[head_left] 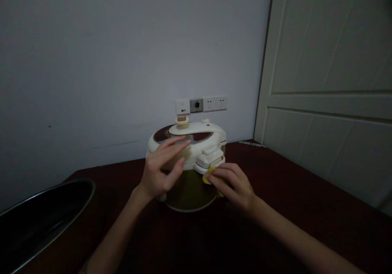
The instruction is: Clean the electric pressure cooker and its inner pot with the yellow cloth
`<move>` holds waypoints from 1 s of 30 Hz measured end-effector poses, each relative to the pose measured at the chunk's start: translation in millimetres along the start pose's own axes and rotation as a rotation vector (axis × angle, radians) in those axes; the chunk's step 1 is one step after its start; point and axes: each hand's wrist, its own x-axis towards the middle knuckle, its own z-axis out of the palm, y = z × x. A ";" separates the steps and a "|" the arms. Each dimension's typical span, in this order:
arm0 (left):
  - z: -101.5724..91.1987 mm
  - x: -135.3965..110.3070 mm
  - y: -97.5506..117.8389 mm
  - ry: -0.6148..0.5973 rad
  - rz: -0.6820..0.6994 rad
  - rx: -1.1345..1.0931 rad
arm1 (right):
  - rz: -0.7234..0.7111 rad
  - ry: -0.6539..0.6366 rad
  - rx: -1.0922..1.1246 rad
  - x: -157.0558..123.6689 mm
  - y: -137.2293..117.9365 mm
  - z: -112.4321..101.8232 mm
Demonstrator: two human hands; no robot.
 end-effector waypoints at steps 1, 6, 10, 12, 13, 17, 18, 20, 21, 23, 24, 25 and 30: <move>-1.4 -0.5 -2.5 0.055 -0.052 0.009 | -0.026 -0.016 -0.033 6.0 -5.6 2.6; 3.8 -7.8 -20.6 0.254 -0.236 0.024 | -0.030 -0.103 -0.178 34.2 -26.9 18.5; 12.8 -13.3 -29.1 0.391 -0.301 -0.094 | 0.017 -0.178 -0.247 47.5 -32.7 21.4; 15.1 -14.3 -30.0 0.421 -0.291 -0.137 | 0.002 -0.189 -0.239 47.5 -32.2 17.5; 15.5 -14.6 -30.0 0.427 -0.288 -0.148 | -0.004 -0.189 -0.223 45.5 -31.5 14.5; 14.0 -15.2 -30.1 0.399 -0.296 -0.158 | -0.001 -0.149 -0.146 27.1 -23.5 0.0; 13.7 -15.5 -30.3 0.393 -0.293 -0.158 | -0.002 -0.131 -0.127 20.4 -19.1 -3.5; 13.6 -16.0 -30.7 0.388 -0.289 -0.160 | -0.006 -0.102 -0.070 6.0 -6.9 -9.5; 13.9 -16.3 -30.8 0.393 -0.286 -0.160 | 0.004 -0.100 -0.026 -1.1 0.3 -11.7; 14.9 -16.7 -30.7 0.405 -0.287 -0.157 | 0.073 -0.093 0.071 -13.4 14.4 -14.0; 15.4 -16.8 -30.6 0.411 -0.289 -0.155 | 0.137 -0.072 0.111 -18.0 20.2 -13.8; 15.9 -16.9 -30.4 0.417 -0.291 -0.156 | 0.213 -0.038 0.144 -21.3 24.6 -12.7; 16.7 -17.6 -30.5 0.415 -0.308 -0.182 | 0.524 0.135 0.266 -23.3 27.7 -0.5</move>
